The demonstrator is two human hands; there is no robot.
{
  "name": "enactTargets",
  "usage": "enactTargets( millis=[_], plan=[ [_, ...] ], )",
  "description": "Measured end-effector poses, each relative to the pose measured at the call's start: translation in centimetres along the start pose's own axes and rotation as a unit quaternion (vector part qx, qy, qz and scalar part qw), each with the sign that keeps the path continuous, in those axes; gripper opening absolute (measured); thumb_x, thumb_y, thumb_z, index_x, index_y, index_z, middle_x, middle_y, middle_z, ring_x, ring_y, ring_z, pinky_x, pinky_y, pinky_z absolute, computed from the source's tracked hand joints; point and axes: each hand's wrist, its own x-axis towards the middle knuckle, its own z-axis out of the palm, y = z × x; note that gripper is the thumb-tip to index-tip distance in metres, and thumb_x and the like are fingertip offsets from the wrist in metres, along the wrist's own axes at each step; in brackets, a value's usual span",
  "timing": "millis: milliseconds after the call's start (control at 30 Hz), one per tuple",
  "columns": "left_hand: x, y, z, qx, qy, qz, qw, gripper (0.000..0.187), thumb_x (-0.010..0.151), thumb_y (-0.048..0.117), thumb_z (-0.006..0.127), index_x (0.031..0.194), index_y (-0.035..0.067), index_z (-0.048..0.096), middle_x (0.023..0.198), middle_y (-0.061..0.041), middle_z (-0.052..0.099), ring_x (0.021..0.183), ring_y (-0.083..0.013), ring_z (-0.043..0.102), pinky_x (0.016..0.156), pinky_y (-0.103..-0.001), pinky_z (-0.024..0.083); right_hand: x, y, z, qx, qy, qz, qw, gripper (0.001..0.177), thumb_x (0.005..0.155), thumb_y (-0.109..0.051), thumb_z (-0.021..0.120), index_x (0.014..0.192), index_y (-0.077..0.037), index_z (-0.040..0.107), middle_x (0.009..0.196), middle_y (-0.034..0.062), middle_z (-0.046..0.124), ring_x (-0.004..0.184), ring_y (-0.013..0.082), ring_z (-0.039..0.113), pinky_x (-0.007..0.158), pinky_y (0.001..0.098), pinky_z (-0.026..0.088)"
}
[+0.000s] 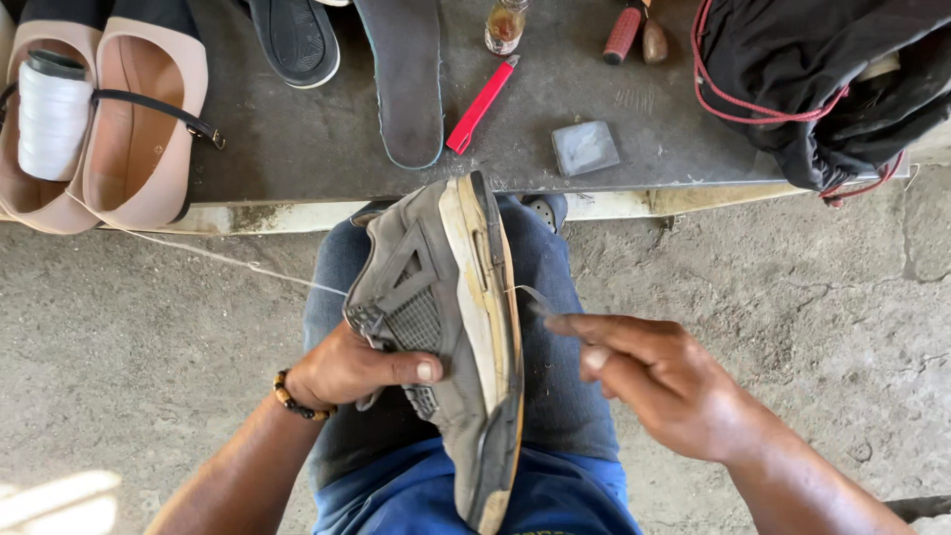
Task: The person stitches a gray sneaker by hand using a needle and white thread, repeatedly pulling the thread through the sole and upper. They briefly use a red utility knife to cut the thread, then resume stitching along the shoe's edge.
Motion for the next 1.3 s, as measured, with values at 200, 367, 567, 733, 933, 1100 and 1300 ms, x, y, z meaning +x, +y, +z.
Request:
enactTargets(
  millis=[200,367,567,733,933,1100,1300],
  plan=[
    [-0.6,-2.2,-2.2,-0.037,0.011,-0.035,0.999,0.098,0.085,0.021,0.099,0.168,0.002,0.049,0.164,-0.015,0.066,0.155,-0.0318,0.061,0.136,-0.051,0.048,2.0,-0.4,0.9,-0.208,0.014,-0.208,0.956,0.041,0.109,-0.032,0.068,0.147,-0.018,0.078,0.134,0.0065,0.090,0.117,0.0217,0.090,0.097,0.0349,0.066],
    [-0.7,-2.0,-2.3,-0.042,0.008,-0.055,0.998,0.099,0.085,0.024,0.099,0.168,0.003,0.049,0.164,-0.016,0.066,0.154,-0.0331,0.062,0.135,-0.052,0.049,3.0,0.6,1.4,-0.184,0.019,-0.216,0.959,0.039,0.110,-0.030,0.067,0.144,-0.016,0.080,0.121,0.0052,0.092,0.102,0.0188,0.091,0.086,0.0326,0.065],
    [-1.0,-2.7,-2.5,-0.050,0.006,-0.059,0.997,0.095,0.085,0.025,0.099,0.165,0.002,0.053,0.160,-0.015,0.069,0.149,-0.0289,0.065,0.131,-0.049,0.053,3.0,0.5,1.4,-0.179,0.014,-0.230,0.956,0.038,0.110,-0.027,0.067,0.143,-0.013,0.080,0.114,0.0049,0.093,0.093,0.0187,0.090,0.081,0.0331,0.064],
    [-0.9,-2.6,-2.2,-0.057,0.012,-0.055,0.997,0.098,0.084,0.020,0.100,0.166,0.003,0.051,0.160,-0.015,0.069,0.149,-0.0297,0.066,0.130,-0.050,0.054,3.3,0.5,1.0,-0.183,0.004,-0.257,0.949,0.037,0.111,-0.027,0.067,0.143,-0.013,0.080,0.106,0.0042,0.091,0.087,0.0195,0.088,0.078,0.0344,0.062],
    [1.0,0.7,-1.0,-0.013,-0.074,-0.035,0.997,0.083,0.088,0.023,0.100,0.158,0.006,0.060,0.151,-0.010,0.075,0.142,-0.0233,0.069,0.126,-0.046,0.060,4.4,-1.7,-2.7,-0.194,-0.097,-0.255,0.942,0.035,0.109,-0.022,0.069,0.142,-0.015,0.082,0.087,0.0038,0.079,0.069,0.0197,0.077,0.069,0.0370,0.058],
    [2.0,1.7,0.2,0.073,-0.073,-0.011,0.995,0.100,0.082,0.032,0.102,0.164,0.007,0.051,0.155,-0.005,0.069,0.146,-0.0177,0.061,0.130,-0.041,0.052,5.9,-2.8,-4.4,-0.237,-0.139,-0.197,0.941,0.037,0.101,-0.023,0.077,0.137,-0.022,0.087,0.118,0.0018,0.097,0.098,0.0133,0.096,0.081,0.0302,0.069],
    [2.8,2.3,1.4,0.018,-0.112,0.020,0.993,0.063,0.094,0.026,0.095,0.145,0.007,0.064,0.131,-0.005,0.077,0.120,-0.0151,0.074,0.110,-0.038,0.067,7.2,-4.6,-4.3,-0.325,-0.184,-0.168,0.913,0.038,0.099,-0.027,0.076,0.135,-0.033,0.088,0.100,-0.0055,0.095,0.074,0.0197,0.085,0.071,0.0396,0.062]
  ],
)
